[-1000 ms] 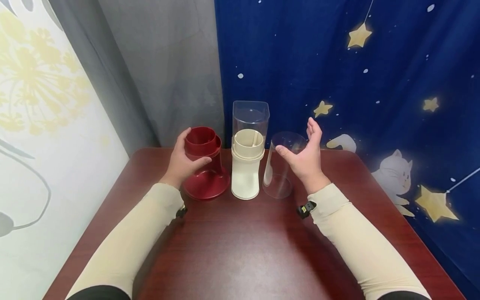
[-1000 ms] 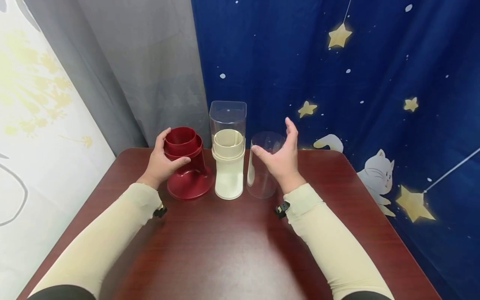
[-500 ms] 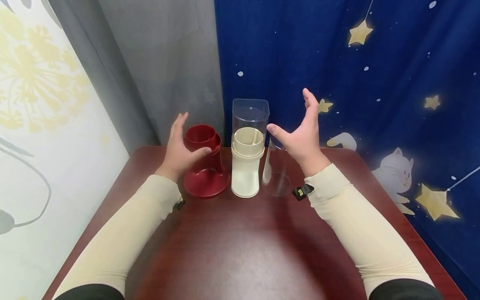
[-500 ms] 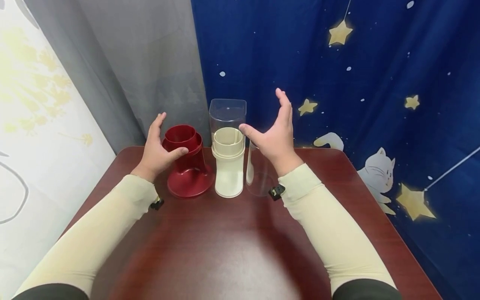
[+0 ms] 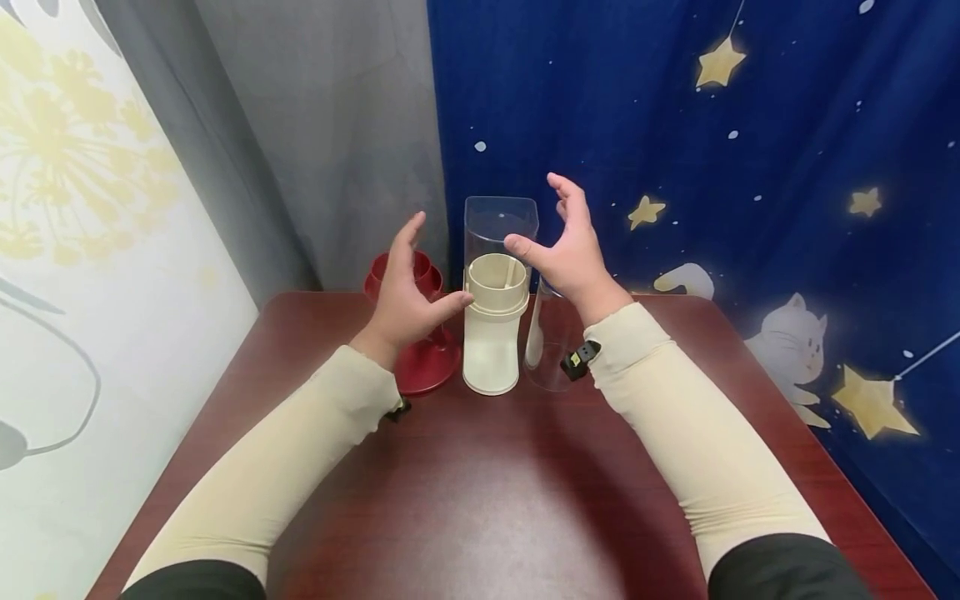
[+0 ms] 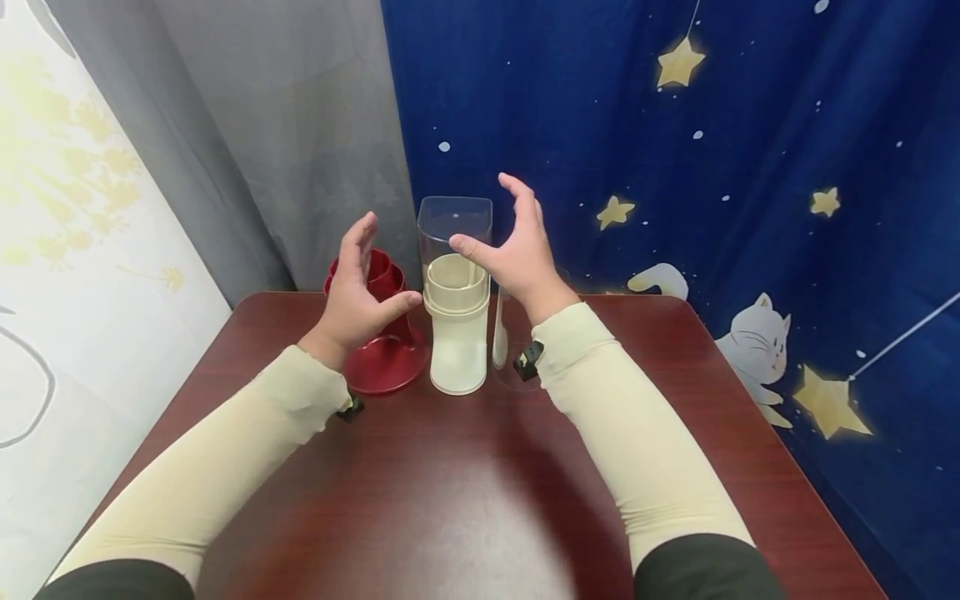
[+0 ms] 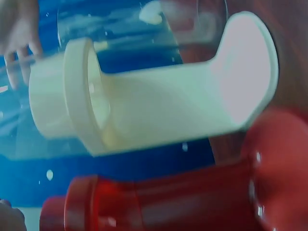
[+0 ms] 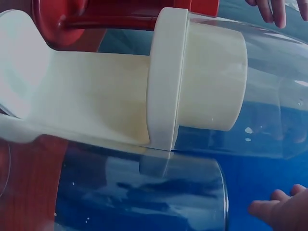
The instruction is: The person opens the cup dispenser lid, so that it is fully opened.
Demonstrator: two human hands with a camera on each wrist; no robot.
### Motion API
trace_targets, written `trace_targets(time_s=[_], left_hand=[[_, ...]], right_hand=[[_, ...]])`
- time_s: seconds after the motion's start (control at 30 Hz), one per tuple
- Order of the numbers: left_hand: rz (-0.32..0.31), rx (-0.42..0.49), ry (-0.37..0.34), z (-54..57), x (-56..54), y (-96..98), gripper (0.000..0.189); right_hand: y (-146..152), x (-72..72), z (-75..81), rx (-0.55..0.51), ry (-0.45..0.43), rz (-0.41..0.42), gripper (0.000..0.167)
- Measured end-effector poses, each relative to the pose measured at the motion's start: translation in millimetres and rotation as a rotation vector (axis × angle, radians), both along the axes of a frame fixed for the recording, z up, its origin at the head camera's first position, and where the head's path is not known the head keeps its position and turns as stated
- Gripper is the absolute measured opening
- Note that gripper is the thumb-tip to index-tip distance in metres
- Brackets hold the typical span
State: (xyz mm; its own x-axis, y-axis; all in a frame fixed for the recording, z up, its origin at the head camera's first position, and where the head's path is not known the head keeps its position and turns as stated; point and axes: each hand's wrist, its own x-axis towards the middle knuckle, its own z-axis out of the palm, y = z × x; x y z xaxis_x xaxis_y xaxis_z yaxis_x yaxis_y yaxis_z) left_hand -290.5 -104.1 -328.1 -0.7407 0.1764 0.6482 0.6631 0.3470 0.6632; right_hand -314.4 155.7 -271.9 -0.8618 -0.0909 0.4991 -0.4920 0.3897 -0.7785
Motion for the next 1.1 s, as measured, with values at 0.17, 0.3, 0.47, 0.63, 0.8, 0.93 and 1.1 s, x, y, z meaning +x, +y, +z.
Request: trace_targets(time_s=[0.17, 0.3, 0.47, 0.63, 0.8, 0.93, 1.1], left_hand=[[-0.063, 0.022, -0.072, -3.5, 4.4, 17.9, 0.115], [-0.076, 0.02, -0.124, -10.7, 4.0, 30.9, 0.119], [-0.07, 0.023, -0.204, -26.1, 2.8, 43.4, 0.124], [-0.081, 0.039, -0.245, -38.6, -0.3, 52.6, 0.128], [-0.063, 0.045, -0.285, -49.0, -7.3, 59.0, 0.131], [-0.037, 0.048, -0.322, -56.3, -13.9, 61.6, 0.134], [-0.031, 0.082, -0.364, -62.1, -23.1, 62.9, 0.136]], right_hand=[[-9.0, -4.7, -0.4, -0.007, -0.044, 0.067, 0.095], [-12.9, -7.4, -4.3, -0.05, -0.064, 0.123, 0.091], [-15.4, -10.9, -12.7, -0.103, -0.075, 0.18, 0.084], [-16.9, -11.5, -20.4, -0.102, -0.089, 0.165, 0.082], [-18.9, -12.0, -24.8, -0.112, -0.086, 0.139, 0.082], [-20.7, -11.7, -25.8, -0.122, -0.079, 0.148, 0.082], [-21.1, -12.5, -27.6, -0.127, -0.062, 0.156, 0.081]])
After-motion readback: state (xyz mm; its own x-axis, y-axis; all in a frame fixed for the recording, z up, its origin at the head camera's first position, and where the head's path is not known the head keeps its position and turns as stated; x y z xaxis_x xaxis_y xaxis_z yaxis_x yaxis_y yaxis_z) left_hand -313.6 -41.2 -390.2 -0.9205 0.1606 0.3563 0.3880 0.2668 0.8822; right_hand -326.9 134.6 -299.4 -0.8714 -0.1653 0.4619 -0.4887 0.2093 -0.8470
